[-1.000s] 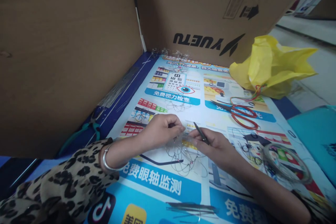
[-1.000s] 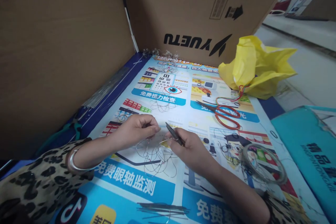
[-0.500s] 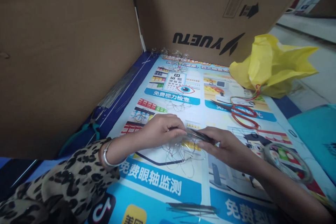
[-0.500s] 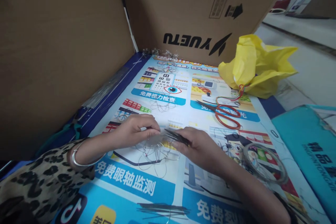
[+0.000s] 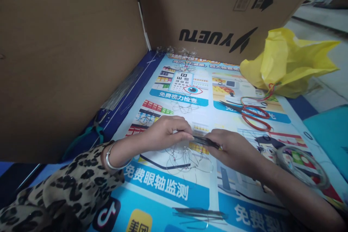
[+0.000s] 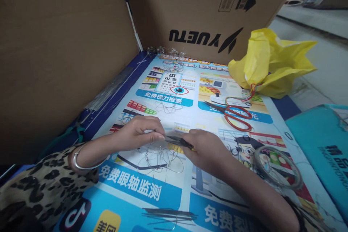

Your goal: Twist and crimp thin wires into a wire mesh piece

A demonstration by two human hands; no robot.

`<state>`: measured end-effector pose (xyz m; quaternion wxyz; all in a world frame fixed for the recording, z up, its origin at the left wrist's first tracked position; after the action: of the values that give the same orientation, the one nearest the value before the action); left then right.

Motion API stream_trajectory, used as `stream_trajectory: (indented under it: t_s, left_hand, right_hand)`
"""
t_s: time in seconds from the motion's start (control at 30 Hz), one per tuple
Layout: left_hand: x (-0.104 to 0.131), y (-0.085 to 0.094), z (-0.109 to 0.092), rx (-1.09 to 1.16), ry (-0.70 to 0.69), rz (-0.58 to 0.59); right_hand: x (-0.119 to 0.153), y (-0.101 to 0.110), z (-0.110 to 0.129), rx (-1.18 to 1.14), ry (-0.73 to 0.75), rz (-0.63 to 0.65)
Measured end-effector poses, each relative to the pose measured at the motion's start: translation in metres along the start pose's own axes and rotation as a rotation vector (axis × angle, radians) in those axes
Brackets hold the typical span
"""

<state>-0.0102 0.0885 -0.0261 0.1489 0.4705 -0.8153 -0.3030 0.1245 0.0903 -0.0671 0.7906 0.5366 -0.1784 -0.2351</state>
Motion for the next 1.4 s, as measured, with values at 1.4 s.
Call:
stream_trajectory:
  t_s: [1.4]
  left_hand:
    - [-0.012, 0.01, 0.043, 0.049, 0.362, -0.157]
  right_hand:
    - [-0.005, 0.001, -0.027, -0.577, -0.24, -0.284]
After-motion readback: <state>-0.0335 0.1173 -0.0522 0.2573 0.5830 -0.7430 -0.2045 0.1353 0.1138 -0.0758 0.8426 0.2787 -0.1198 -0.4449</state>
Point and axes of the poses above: each hand's wrist, its own x-axis away from the middle knuckle, its own y-axis out of the back of the hand, z = x × y, the point moved 7 cm from there along -x, towards the middle knuckle, and after that the axes turned 15 degrees about y, right-handed, at the moved point
